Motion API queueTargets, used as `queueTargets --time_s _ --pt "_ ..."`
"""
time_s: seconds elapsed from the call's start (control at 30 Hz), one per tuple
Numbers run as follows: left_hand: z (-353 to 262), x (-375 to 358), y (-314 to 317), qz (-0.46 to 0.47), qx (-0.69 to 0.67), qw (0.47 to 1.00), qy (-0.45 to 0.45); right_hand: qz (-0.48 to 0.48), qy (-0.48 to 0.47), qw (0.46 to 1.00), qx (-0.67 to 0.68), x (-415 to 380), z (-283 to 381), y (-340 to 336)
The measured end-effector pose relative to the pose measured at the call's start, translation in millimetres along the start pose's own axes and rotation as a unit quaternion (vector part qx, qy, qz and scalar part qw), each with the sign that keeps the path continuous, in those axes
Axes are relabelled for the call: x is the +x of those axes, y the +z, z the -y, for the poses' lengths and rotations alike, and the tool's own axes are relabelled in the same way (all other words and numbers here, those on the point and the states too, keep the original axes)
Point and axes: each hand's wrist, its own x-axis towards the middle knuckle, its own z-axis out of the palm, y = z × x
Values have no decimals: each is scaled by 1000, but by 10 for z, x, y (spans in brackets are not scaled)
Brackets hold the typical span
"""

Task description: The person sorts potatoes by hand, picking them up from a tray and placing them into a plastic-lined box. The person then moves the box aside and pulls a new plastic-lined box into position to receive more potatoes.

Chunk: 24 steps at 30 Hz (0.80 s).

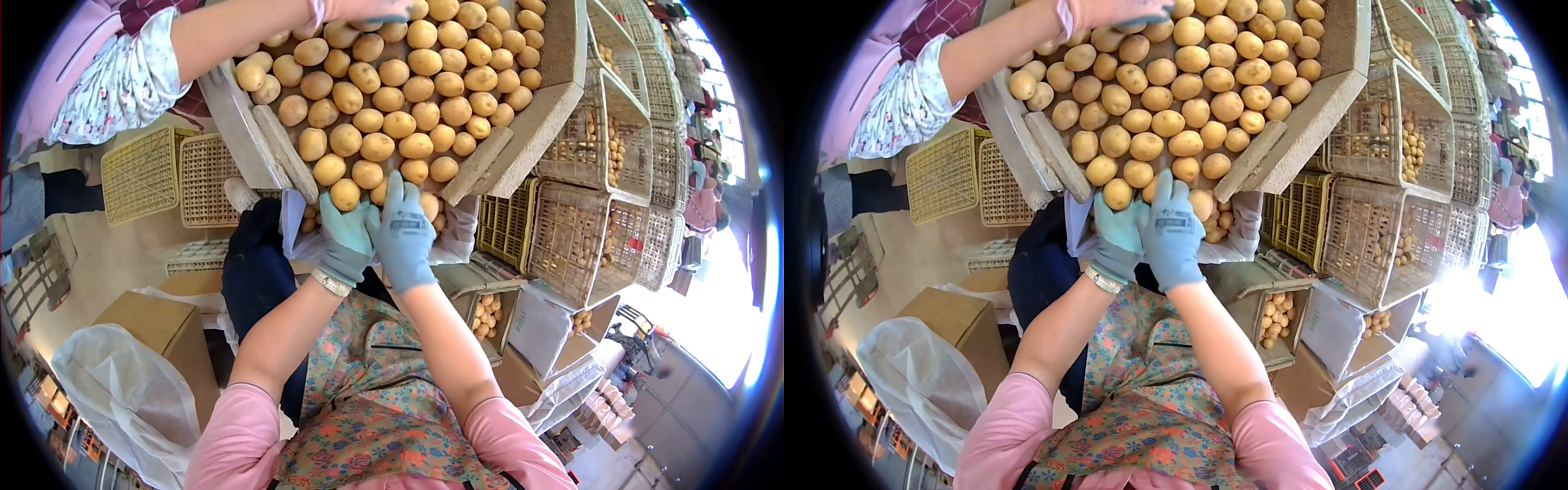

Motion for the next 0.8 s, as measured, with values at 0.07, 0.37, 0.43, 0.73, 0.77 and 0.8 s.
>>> queueTargets --time_s 0.07,0.37,0.43,0.73,0.77,0.8 --pt "0 7 -134 -32 205 974 91 7 -16 1000 26 38 -84 26" --pt "-15 -9 214 -32 -158 980 -116 238 60 491 836 -496 -597 -151" --pt "14 -58 283 -41 -167 981 -87 240 102 396 881 -607 -610 -109" --pt "24 -42 307 5 -77 996 -47 258 345 186 883 -1480 -1440 1032" --pt "28 -46 320 -2 -90 995 -45 275 346 202 874 -1599 -1488 1061" --pt "33 -45 353 -14 -105 994 -42 270 368 221 862 -1650 -1483 1045"
